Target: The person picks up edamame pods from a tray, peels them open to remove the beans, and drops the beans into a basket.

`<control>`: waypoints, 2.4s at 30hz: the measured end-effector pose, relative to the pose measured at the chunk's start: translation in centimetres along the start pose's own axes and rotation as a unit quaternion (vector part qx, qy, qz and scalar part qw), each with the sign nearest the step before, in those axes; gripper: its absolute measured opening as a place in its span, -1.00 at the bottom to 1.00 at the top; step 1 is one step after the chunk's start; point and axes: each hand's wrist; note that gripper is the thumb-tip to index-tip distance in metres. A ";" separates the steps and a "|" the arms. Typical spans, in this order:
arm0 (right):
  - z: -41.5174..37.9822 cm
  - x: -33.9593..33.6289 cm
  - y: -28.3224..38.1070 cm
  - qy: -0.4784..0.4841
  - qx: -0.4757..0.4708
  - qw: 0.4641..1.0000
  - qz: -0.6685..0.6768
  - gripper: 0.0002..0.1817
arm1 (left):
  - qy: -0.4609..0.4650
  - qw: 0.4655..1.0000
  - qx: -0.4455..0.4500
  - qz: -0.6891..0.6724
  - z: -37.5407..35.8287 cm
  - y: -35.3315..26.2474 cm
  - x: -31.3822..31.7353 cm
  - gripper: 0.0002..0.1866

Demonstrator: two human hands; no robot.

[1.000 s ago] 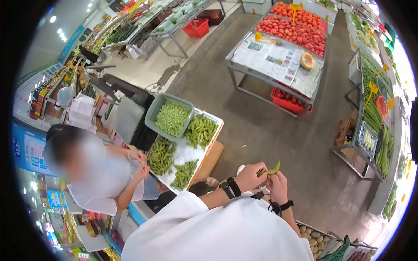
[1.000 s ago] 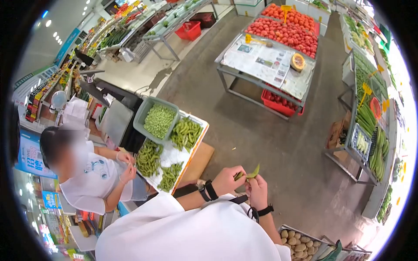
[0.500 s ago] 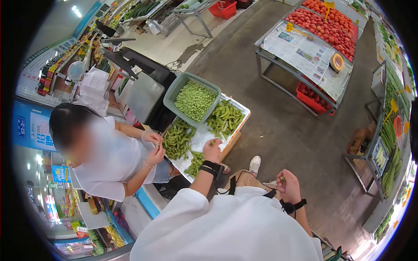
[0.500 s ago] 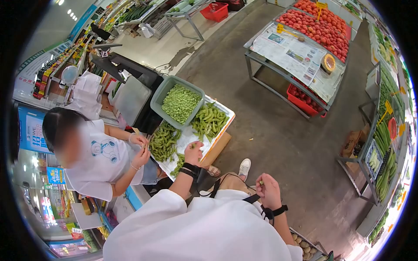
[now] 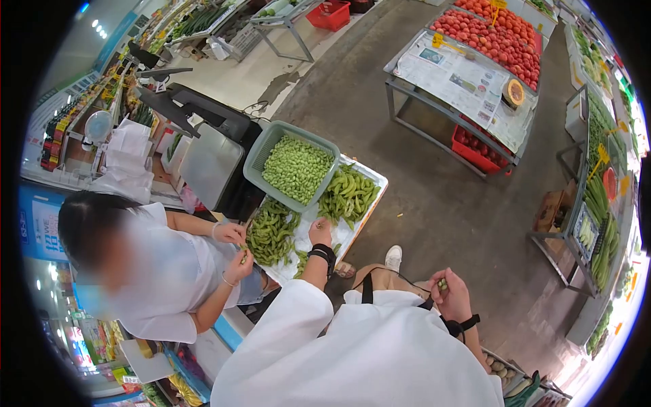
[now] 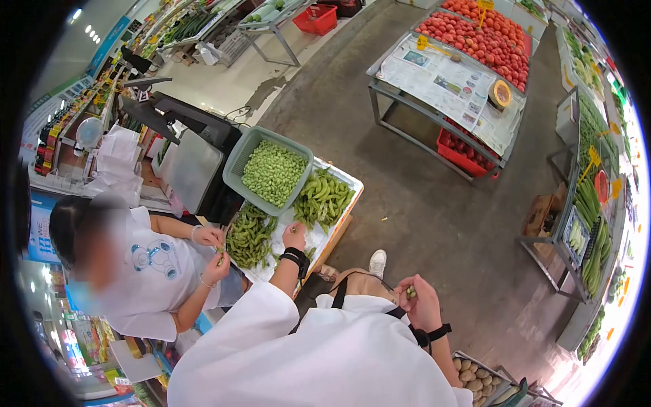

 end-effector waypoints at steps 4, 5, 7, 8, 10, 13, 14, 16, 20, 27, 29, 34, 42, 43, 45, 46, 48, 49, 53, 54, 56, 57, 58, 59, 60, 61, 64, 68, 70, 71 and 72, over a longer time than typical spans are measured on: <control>0.3 0.2 0.0 0.017 -0.009 1.000 -0.015 -0.73 | -0.003 0.994 -0.044 -0.104 -4.5 -6.0 -0.9 -0.73; 0.2 0.1 0.0 0.020 -0.007 1.000 -0.013 -0.72 | 0.018 0.987 -0.045 -0.152 -5.2 -7.1 -1.1 -0.74; 0.1 0.7 0.3 0.030 -0.009 0.999 0.035 -0.72 | 0.069 0.966 -0.056 -0.244 -6.7 -8.6 -1.1 -0.76; -0.4 0.6 0.5 0.027 -0.013 0.998 0.059 -0.71 | 0.128 0.955 -0.051 -0.261 -8.2 -10.1 -0.9 -0.79; -1.0 -0.8 0.6 0.079 -0.016 0.990 0.115 -0.70 | 0.274 0.927 -0.058 -0.248 -12.4 -14.1 -0.1 -0.81; -2.2 -0.6 2.3 0.111 -0.014 0.984 0.138 -0.66 | 0.419 0.887 -0.065 -0.183 -19.5 -19.6 2.6 -0.74; -2.8 -0.6 2.9 0.120 -0.014 0.981 0.155 -0.64 | 0.456 0.870 -0.070 -0.174 -22.0 -21.3 3.5 -0.71; -4.1 -1.1 3.8 0.128 -0.021 0.976 0.174 -0.62 | 0.525 0.833 -0.079 -0.154 -26.8 -23.8 6.0 -0.65; -6.7 -3.7 4.1 0.095 -0.054 0.989 0.102 -0.66 | 0.607 0.780 -0.085 -0.124 -33.8 -25.2 10.3 -0.58; -11.7 -5.6 4.9 0.015 -0.158 0.981 -0.115 -0.85 | 0.657 0.754 -0.020 -0.010 -40.5 -24.4 15.0 -0.56; -12.4 -6.7 4.6 -0.008 -0.154 0.984 -0.083 -0.85 | 0.669 0.743 -0.016 0.006 -41.8 -24.7 15.6 -0.56; -14.3 -8.8 5.3 -0.048 -0.200 0.978 0.042 -0.83 | 0.654 0.749 0.106 0.026 -42.5 -23.1 17.4 -0.76; -15.1 -9.5 4.8 -0.035 -0.240 0.969 0.042 -0.86 | 0.651 0.749 0.120 0.003 -43.7 -24.3 18.8 -0.87; -15.3 -9.5 4.8 -0.044 -0.244 0.968 0.040 -0.87 | 0.654 0.747 0.120 0.002 -43.8 -24.2 19.0 -0.88; -15.6 -9.2 4.9 -0.061 -0.250 0.966 0.036 -0.88 | 0.655 0.744 0.131 -0.007 -44.0 -23.9 19.3 -0.90; -15.5 -9.1 4.8 -0.067 -0.254 0.964 0.038 -0.89 | 0.655 0.742 0.143 -0.014 -44.1 -23.7 19.5 -0.91; -15.4 -8.9 4.8 -0.078 -0.261 0.961 0.042 -0.91 | 0.653 0.741 0.159 -0.018 -44.2 -23.4 19.5 -0.92; -15.2 -9.0 4.8 -0.080 -0.265 0.960 0.048 -0.93 | 0.651 0.741 0.164 -0.016 -44.2 -23.3 19.5 -0.92; -14.3 -8.9 4.1 -0.082 -0.279 0.954 0.077 -0.93 | 0.658 0.741 0.124 -0.046 -44.2 -23.6 19.2 -0.92; -14.0 -8.8 4.1 -0.081 -0.282 0.952 0.084 -0.92 | 0.659 0.742 0.114 -0.049 -44.1 -23.6 19.3 -0.92; -13.5 -8.5 4.2 -0.082 -0.271 0.953 0.109 -0.91 | 0.659 0.744 0.091 -0.055 -43.8 -23.3 19.2 -0.92; -13.3 -8.4 4.3 -0.083 -0.266 0.953 0.121 -0.90 | 0.664 0.741 0.061 -0.072 -43.6 -23.2 19.2 -0.92; -13.3 -8.5 4.2 -0.074 -0.261 0.954 0.127 -0.90 | 0.669 0.738 0.030 -0.089 -43.5 -23.2 19.1 -0.93; -13.2 -8.7 4.2 -0.064 -0.257 0.955 0.132 -0.90 | 0.672 0.733 -0.001 -0.106 -43.3 -23.1 19.1 -0.93; -13.2 -8.8 4.1 -0.055 -0.253 0.956 0.137 -0.89 | 0.677 0.723 -0.049 -0.131 -43.1 -22.9 19.1 -0.93; -13.2 -8.8 4.1 -0.056 -0.249 0.957 0.141 -0.89 | 0.680 0.710 -0.097 -0.156 -42.8 -22.8 19.1 -0.92; -13.1 -9.0 4.1 -0.062 -0.237 0.960 0.136 -0.91 | 0.678 0.696 -0.153 -0.180 -42.3 -22.2 19.3 -0.89; -13.5 -9.6 4.5 -0.100 -0.232 0.965 0.068 -0.97 | 0.586 0.739 0.325 0.072 -42.8 -21.9 19.9 -0.75; -13.8 -9.9 4.6 -0.100 -0.222 0.969 0.032 -0.98 | 0.538 0.698 0.443 0.166 -43.1 -22.8 19.1 -0.70; -14.0 -10.2 4.7 -0.089 -0.211 0.973 0.019 -0.97 | 0.508 0.671 0.496 0.212 -43.2 -23.2 18.7 -0.68; -14.1 -10.3 4.7 -0.078 -0.200 0.977 0.005 -0.95 | 0.506 0.668 0.504 0.210 -43.3 -23.2 18.6 -0.70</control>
Point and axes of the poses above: each hand's wrist, its own z-axis towards the middle knuckle, its own x-axis out of the palm, y = z × x, and after that the axes turned 12 degrees about y, right-handed
